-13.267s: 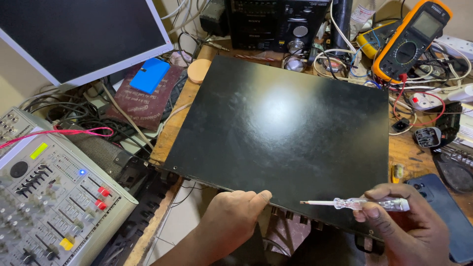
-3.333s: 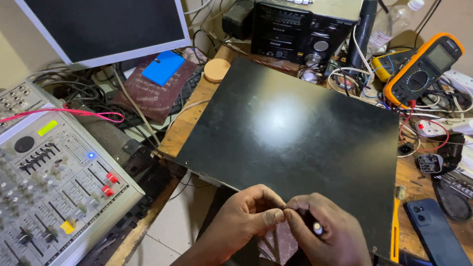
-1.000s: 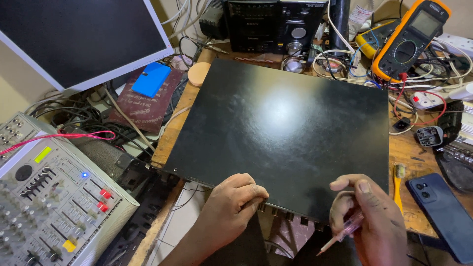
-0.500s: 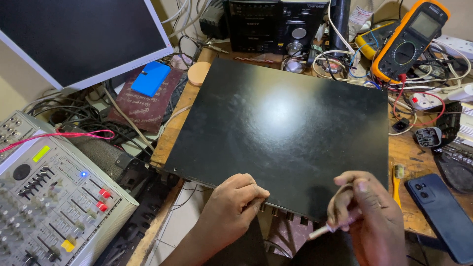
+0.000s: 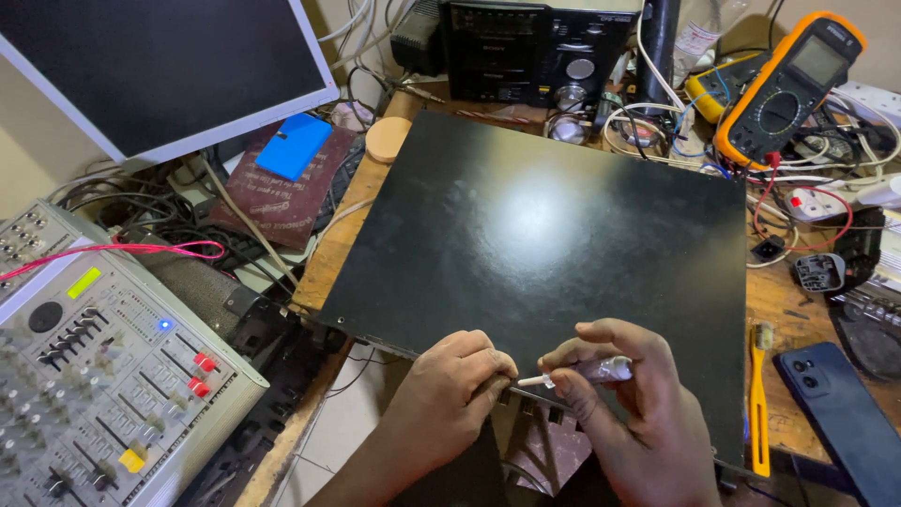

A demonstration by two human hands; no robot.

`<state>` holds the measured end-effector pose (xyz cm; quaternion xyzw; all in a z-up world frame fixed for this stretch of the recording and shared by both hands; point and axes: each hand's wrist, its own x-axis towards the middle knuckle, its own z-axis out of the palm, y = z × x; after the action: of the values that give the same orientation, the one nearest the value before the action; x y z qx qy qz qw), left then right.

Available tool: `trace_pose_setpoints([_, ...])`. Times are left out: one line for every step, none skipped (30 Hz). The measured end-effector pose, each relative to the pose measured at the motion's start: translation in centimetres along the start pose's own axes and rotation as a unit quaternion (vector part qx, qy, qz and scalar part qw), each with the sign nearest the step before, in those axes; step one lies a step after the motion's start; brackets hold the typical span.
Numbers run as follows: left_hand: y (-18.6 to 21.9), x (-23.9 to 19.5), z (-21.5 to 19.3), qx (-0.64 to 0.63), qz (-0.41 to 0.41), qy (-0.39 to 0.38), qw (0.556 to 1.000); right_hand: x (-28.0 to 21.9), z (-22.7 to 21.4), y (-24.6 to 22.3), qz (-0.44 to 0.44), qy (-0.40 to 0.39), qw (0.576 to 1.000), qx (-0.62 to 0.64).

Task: The person uses a screwdriver to tighten screws on the back panel of a black electronic device. They then connect a cable to the device and continue to adjust the screws.

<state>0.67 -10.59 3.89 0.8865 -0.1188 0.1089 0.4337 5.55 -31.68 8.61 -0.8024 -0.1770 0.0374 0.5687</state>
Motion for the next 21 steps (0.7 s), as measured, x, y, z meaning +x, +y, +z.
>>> trace_pose_setpoints([0.0, -0.1, 0.0, 0.000, -0.001, 0.001, 1.000, 0.2, 0.0, 0.0, 0.000, -0.002, 1.000, 0.000])
trace_pose_setpoints([0.0, -0.1, 0.0, 0.004, -0.012, -0.003, 1.000, 0.3, -0.1, 0.1, -0.011, -0.005, 1.000, -0.005])
trace_pose_setpoints([0.1, -0.1, 0.0, 0.009, -0.022, -0.008, 1.000, 0.5, -0.1, 0.1, -0.021, -0.007, 1.000, -0.009])
trace_pose_setpoints([0.0, -0.1, 0.0, 0.008, -0.023, -0.007, 1.000, 0.5, -0.1, 0.0, -0.021, -0.008, 1.000, -0.010])
trace_pose_setpoints([-0.1, -0.2, 0.0, 0.006, -0.022, -0.005, 1.000, 0.6, -0.1, -0.2, -0.027, -0.008, 0.999, -0.017])
trace_pose_setpoints([-0.1, -0.2, 0.0, 0.005, -0.020, -0.002, 1.000, 0.6, -0.1, -0.4, -0.034, -0.007, 0.999, -0.024])
trace_pose_setpoints([-0.1, -0.2, 0.1, 0.005, -0.019, -0.002, 1.000, 0.7, -0.1, -0.3, -0.034, -0.007, 0.999, -0.025])
trace_pose_setpoints([-0.2, -0.2, 0.1, 0.008, -0.016, 0.001, 1.000, 0.8, -0.1, -0.2, -0.033, -0.019, 0.999, -0.022])
trace_pose_setpoints([-0.2, -0.2, 0.1, 0.011, -0.013, 0.004, 1.000, 0.8, -0.1, -0.2, -0.032, -0.032, 0.999, -0.020])
trace_pose_setpoints([-0.2, -0.1, 0.1, 0.011, -0.013, 0.004, 1.000, 0.9, -0.4, -0.3, -0.032, -0.032, 0.999, -0.020])
trace_pose_setpoints([-0.2, -0.1, 0.1, 0.007, -0.010, 0.005, 1.000, 1.0, -0.6, -0.4, -0.029, -0.061, 0.996, -0.060])
trace_pose_setpoints([-0.2, -0.1, 0.1, 0.003, -0.007, 0.006, 1.000, 1.1, -0.9, -0.5, -0.026, -0.090, 0.990, -0.100])
trace_pose_setpoints([-0.1, -0.1, 0.0, 0.003, -0.007, 0.006, 1.000, 1.6, -1.1, -0.5, -0.026, -0.090, 0.990, -0.101])
trace_pose_setpoints([0.1, 0.0, -0.1, 0.007, -0.010, 0.005, 1.000, 2.0, -1.4, -0.6, -0.040, -0.152, 0.980, -0.119])
trace_pose_setpoints([0.2, 0.0, -0.2, 0.010, -0.013, 0.004, 1.000, 2.4, -1.7, -0.7, -0.053, -0.212, 0.966, -0.136])
trace_pose_setpoints([0.1, 0.0, -0.1, 0.010, -0.012, 0.004, 1.000, 2.8, -1.8, -1.5, -0.053, -0.212, 0.966, -0.137])
trace_pose_setpoints([0.0, -0.1, 0.0, 0.007, -0.007, 0.005, 1.000, 3.3, -2.0, -2.3, -0.074, -0.263, 0.950, -0.149])
trace_pose_setpoints([-0.1, -0.2, 0.1, 0.006, -0.003, 0.007, 1.000, 3.7, -2.1, -3.1, -0.097, -0.313, 0.931, -0.160])
trace_pose_setpoints([0.0, -0.2, 0.0, 0.006, -0.003, 0.008, 1.000, 4.1, -2.1, -3.4, -0.098, -0.314, 0.931, -0.160])
trace_pose_setpoints([0.1, -0.2, 0.0, 0.005, -0.004, 0.012, 1.000, 4.4, -2.0, -3.7, -0.117, -0.325, 0.924, -0.164])
trace_pose_setpoints([0.2, -0.2, 0.0, 0.004, -0.006, 0.016, 1.000, 4.8, -2.0, -4.0, -0.136, -0.336, 0.917, -0.167])
